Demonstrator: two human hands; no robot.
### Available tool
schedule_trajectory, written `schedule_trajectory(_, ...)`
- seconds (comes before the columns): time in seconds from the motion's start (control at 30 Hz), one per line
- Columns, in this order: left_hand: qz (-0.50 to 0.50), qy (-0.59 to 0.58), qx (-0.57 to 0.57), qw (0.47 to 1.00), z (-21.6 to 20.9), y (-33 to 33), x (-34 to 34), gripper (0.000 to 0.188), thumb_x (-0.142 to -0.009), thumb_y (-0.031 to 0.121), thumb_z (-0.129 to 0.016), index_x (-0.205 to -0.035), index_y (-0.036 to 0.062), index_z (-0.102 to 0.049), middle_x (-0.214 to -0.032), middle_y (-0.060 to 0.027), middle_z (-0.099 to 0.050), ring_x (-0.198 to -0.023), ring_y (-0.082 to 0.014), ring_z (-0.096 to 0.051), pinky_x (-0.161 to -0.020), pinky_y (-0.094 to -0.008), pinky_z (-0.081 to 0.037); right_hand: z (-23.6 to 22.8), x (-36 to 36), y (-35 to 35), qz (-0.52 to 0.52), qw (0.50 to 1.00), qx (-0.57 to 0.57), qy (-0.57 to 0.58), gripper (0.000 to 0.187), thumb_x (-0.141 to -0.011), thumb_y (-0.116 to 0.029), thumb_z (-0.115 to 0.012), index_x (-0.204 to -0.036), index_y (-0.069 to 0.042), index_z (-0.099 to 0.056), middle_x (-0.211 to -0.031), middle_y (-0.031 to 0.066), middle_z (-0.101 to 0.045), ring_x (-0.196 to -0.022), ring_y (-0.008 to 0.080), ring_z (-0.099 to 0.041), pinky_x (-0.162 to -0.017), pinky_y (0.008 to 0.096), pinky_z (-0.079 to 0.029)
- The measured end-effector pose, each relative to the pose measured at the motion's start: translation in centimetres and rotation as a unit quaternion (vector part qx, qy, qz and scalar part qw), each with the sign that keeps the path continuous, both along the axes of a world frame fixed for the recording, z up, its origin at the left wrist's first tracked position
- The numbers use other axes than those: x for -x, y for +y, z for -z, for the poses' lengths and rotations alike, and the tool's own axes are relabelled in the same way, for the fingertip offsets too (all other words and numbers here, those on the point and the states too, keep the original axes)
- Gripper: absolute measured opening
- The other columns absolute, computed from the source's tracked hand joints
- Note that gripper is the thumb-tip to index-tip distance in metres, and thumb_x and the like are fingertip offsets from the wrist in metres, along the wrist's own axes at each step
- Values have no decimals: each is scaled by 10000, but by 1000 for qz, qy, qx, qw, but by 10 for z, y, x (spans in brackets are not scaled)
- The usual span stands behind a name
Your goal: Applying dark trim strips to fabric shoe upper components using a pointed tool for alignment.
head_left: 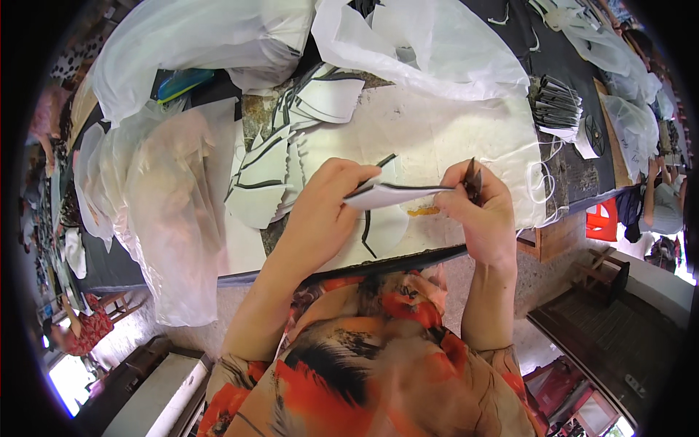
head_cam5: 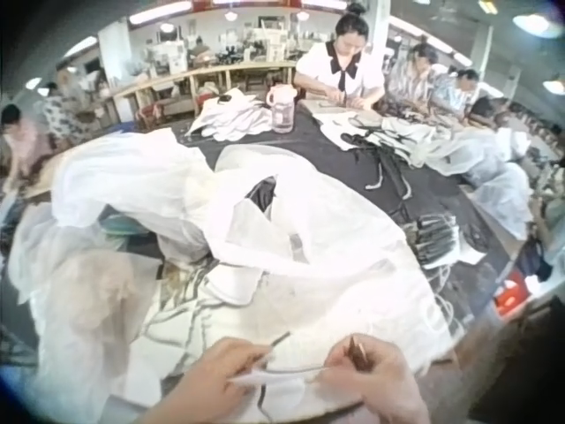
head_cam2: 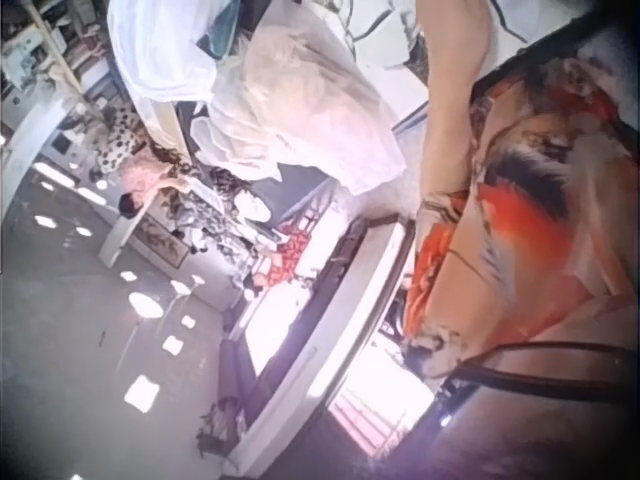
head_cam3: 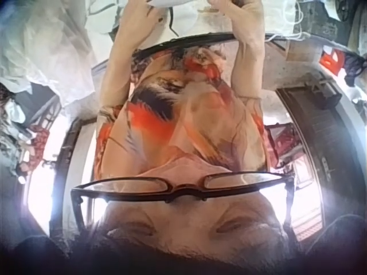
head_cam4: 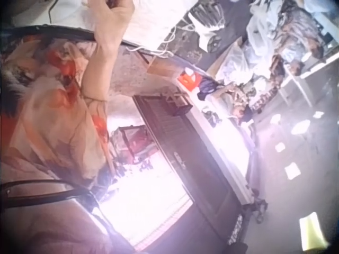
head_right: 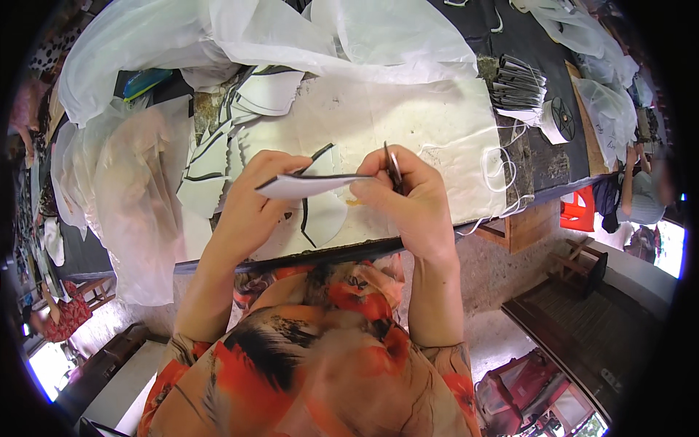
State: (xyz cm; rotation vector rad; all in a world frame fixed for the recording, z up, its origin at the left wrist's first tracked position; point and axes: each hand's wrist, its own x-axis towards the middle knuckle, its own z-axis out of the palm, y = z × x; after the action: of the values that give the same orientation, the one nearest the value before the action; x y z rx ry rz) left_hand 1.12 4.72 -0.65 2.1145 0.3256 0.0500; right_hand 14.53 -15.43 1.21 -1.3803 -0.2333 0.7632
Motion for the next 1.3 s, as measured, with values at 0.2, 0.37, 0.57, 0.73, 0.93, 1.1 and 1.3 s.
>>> schedule_trajectory(0.2,-5,-4,352,936,-28,9,14,584,-870,44,-809,-1407,28,-580,-1284,-71,-601,-1195,-159,-594,-1029,-316,-474,6,4,2,-49,997,53,25,145,-862,-80,-798,-949,-37,-690,-758,-107,-456,-694,12,-398,-624,193,-306)
schedule_trajectory(0.37,-93,-2,377,921,-23,10,16,252,-950,118,-775,-1156,17,-670,-1051,-9,-652,-927,-84,-605,-836,-247,-485,8,9,8,-66,996,51,21,148,-863,-98,-801,-944,-39,-693,-758,-106,-440,-702,19,-388,-626,208,-302)
schedule_trajectory(0.57,-131,-40,371,919,-12,12,18,147,-1011,158,-715,-1001,15,-687,-923,39,-633,-800,-44,-543,-723,-218,-442,1,13,20,-91,993,78,12,159,-863,-112,-806,-942,-35,-691,-762,-105,-433,-714,25,-383,-631,213,-305)
schedule_trajectory(0.73,-160,-10,393,905,-20,5,17,183,-1045,213,-669,-1008,34,-675,-841,49,-599,-809,-44,-517,-770,-211,-420,2,13,26,-82,994,68,11,155,-864,-117,-798,-926,-37,-681,-763,-103,-430,-719,26,-384,-637,212,-309)
schedule_trajectory(0.93,-121,45,298,946,-22,6,18,147,-988,154,-745,-1020,29,-675,-844,38,-628,-752,-38,-538,-664,-209,-440,-1,16,25,-95,989,115,-23,145,-856,-90,-774,-958,-26,-693,-762,-105,-434,-713,19,-387,-631,206,-302)
schedule_trajectory(1.1,-159,0,262,952,-32,24,41,150,-983,148,-749,-1044,27,-687,-841,41,-645,-767,-34,-568,-674,-203,-452,1,11,16,-117,987,106,-39,216,-903,-92,-755,-1108,-28,-737,-770,-113,-440,-714,12,-387,-637,204,-307)
schedule_trajectory(1.3,-337,-56,170,924,-26,62,63,307,-913,215,-823,-1114,5,-725,-935,-16,-670,-861,-98,-601,-760,-257,-486,9,12,14,-105,990,95,-6,210,-951,-120,-745,-1140,-29,-736,-794,-113,-467,-733,13,-405,-656,203,-321)
